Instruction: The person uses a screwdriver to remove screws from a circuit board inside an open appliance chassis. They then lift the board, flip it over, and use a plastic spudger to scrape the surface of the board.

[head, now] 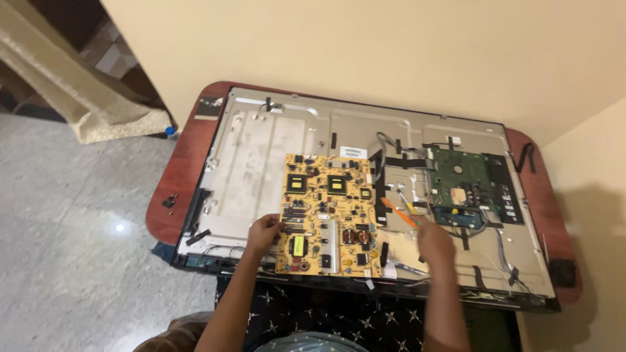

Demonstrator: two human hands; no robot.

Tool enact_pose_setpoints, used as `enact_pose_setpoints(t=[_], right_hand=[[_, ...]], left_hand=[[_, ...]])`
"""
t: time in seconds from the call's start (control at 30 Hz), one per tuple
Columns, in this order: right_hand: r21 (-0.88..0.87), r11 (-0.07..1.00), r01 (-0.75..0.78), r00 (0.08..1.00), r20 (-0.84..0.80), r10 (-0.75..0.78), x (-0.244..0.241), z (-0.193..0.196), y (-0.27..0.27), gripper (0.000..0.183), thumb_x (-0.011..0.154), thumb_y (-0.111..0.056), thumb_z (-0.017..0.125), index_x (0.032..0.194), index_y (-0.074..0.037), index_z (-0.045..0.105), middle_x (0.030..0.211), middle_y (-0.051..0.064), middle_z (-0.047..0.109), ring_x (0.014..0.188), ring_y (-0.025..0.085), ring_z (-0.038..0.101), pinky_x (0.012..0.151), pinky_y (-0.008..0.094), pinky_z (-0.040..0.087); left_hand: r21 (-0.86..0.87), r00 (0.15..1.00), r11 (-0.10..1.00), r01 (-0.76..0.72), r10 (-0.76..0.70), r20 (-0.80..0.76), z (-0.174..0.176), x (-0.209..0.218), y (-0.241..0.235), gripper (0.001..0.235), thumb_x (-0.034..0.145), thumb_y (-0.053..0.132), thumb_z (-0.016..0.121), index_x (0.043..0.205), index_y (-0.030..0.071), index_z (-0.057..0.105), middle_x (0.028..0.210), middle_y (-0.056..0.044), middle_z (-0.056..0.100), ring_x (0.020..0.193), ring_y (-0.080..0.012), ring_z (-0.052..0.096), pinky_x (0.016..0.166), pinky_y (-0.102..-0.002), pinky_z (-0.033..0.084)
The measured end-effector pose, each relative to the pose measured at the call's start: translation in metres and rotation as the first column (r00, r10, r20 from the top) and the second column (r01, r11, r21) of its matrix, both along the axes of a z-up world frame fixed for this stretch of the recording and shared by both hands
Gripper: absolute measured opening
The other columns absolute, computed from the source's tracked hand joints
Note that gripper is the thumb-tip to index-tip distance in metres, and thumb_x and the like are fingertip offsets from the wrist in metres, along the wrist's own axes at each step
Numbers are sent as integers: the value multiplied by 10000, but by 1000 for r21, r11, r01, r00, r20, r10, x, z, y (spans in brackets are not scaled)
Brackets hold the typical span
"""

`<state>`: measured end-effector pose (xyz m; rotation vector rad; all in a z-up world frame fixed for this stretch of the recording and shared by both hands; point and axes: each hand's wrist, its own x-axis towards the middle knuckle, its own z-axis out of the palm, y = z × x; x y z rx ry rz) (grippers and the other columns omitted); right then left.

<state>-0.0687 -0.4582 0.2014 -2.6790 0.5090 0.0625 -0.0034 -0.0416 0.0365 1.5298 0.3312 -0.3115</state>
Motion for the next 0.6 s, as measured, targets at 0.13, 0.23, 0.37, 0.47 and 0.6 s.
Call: enact_pose_setpoints(t=[0.13,0.23,0.37,0.47,0.6], right_hand=[[190,981,-35,999,44,27,13,15,11,426,996,-247,564,1414,-308,622,942,131,756,709,252,673,650,419,533],[221,970,-98,991,-71,116,51,-3,53,378,1103,-394,478,1461,-339,588,959,86,742,669,217,548,602,387,490],[179,920,-349,927,213,310,102,-39,127,428,1033,-334,530,1454,-348,601,849,85,720,578,81,545,537,278,440],[266,907,-327,945,92,314,132,-54,170,391,1093,-343,493,1474,-387,568,838,105,698,554,127,501,528,299,430],[270,946,-180,969,-118,218,160,-62,189,382,1083,-309,448,1412,-444,587,874,-3,662,543,150,522,522,335,482]], left_hand=[[-3,999,1000,31,-31,-41,-3,4,4,213,882,114,751,1076,38,708,911,-46,766,669,-107,683,577,-269,577],[-37,996,998,42,-44,-77,-9,9,2,208,877,102,753,1057,39,671,942,-49,755,689,-116,698,575,-292,590],[-16,998,999,30,-31,-61,-15,11,4,206,875,102,769,1058,42,695,926,-68,742,667,-131,659,559,-289,566],[-26,996,999,19,-21,-84,-18,9,3,214,864,102,775,1056,46,699,912,-64,748,669,-131,672,561,-289,576],[0,995,1000,18,-18,-102,-13,12,3,212,868,109,776,1051,54,684,909,-39,740,677,-124,666,563,-293,577]])
